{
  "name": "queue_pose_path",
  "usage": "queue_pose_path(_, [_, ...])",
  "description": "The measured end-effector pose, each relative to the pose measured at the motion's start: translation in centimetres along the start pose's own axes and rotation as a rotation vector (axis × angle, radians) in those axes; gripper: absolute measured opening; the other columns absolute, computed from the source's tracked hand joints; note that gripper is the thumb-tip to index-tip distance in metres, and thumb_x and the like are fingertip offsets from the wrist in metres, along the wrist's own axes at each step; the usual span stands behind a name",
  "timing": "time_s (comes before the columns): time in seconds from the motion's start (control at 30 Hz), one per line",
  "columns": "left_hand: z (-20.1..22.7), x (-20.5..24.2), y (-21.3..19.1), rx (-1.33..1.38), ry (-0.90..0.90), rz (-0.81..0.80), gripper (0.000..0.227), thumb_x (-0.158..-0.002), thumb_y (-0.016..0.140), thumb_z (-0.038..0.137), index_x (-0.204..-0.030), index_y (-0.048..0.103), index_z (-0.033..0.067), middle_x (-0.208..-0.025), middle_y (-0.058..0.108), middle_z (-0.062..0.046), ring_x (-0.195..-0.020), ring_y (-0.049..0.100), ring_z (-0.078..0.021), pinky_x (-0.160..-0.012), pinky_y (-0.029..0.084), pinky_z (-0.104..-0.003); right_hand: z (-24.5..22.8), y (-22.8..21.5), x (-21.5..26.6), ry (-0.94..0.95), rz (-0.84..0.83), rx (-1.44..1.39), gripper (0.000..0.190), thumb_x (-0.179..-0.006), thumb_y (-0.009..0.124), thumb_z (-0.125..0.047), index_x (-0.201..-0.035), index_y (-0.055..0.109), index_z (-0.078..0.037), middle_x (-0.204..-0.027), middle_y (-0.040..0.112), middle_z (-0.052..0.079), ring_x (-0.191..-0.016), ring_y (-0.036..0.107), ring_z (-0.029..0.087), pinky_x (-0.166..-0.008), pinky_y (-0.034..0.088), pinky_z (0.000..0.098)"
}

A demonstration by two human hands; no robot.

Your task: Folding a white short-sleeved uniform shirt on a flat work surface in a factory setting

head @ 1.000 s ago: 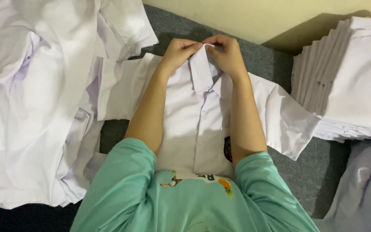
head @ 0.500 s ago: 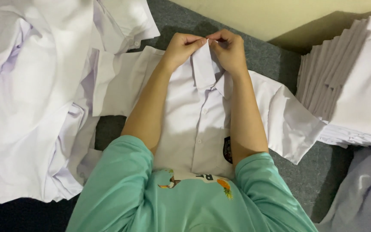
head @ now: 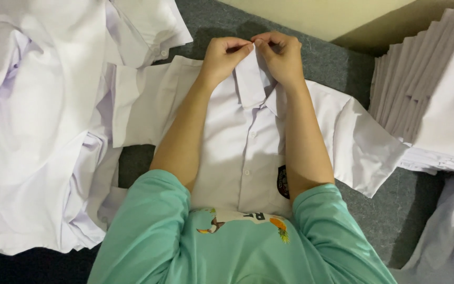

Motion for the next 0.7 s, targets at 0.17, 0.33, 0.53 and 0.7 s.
queue_pose_path(0.17, [-1.1, -0.2, 0.6, 0.017, 0.053, 0.048, 0.007, -0.088, 0.076, 0.014, -0.088, 0.080, 0.0081, -0.085, 0.078, 0.002, -0.079, 0.067, -0.0045, -0.071, 0.053, -0.021, -0.7, -0.2, 0.5, 0.099, -0.117, -0.077, 0.010, -0.099, 0.069, -0.010, -0.104, 0.077, -0.011, -0.095, 0.075, -0.002, -0.084, 0.062, 0.004, -0.073, 0.048, 0.0192])
queue_pose_path(0.33, [-0.7, -0.2, 0.5, 0.003, 0.072, 0.073, 0.005, -0.089, 0.076, 0.012, -0.085, 0.077, 0.0090, -0.080, 0.075, 0.003, -0.075, 0.063, -0.0046, -0.068, 0.051, -0.022, -0.7, -0.2, 0.3, 0.098, -0.082, -0.056, 0.010, -0.097, 0.068, -0.007, -0.100, 0.076, -0.010, -0.094, 0.075, -0.001, -0.085, 0.066, 0.008, -0.074, 0.052, 0.0229])
queue_pose_path(0.53, [-0.7, -0.1, 0.2, -0.029, 0.019, 0.051, 0.017, -0.092, 0.072, 0.023, -0.092, 0.081, 0.0080, -0.077, 0.072, 0.006, -0.070, 0.055, -0.0028, -0.062, 0.044, -0.021, -0.3, -2.3, 0.3, 0.075, -0.081, -0.034, 0.008, -0.100, 0.069, -0.004, -0.100, 0.075, -0.010, -0.092, 0.072, -0.001, -0.080, 0.062, 0.007, -0.069, 0.049, 0.0212])
queue_pose_path(0.7, [-0.7, -0.2, 0.4, -0.023, 0.041, 0.056, 0.015, -0.093, 0.072, 0.021, -0.094, 0.079, 0.0077, -0.087, 0.078, 0.002, -0.081, 0.068, -0.0068, -0.074, 0.055, -0.022, 1.9, -7.4, 1.9, 0.328, -0.269, 0.170, 0.018, -0.102, 0.067, -0.022, -0.117, 0.070, -0.012, -0.101, 0.071, 0.000, -0.091, 0.064, 0.009, -0.079, 0.051, 0.0264])
Point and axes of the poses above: each hand's wrist, its own x-axis away from the middle knuckle, its own y-axis out of the palm, z = x × y, the point moved 6 cm from there along -x, towards the middle knuckle
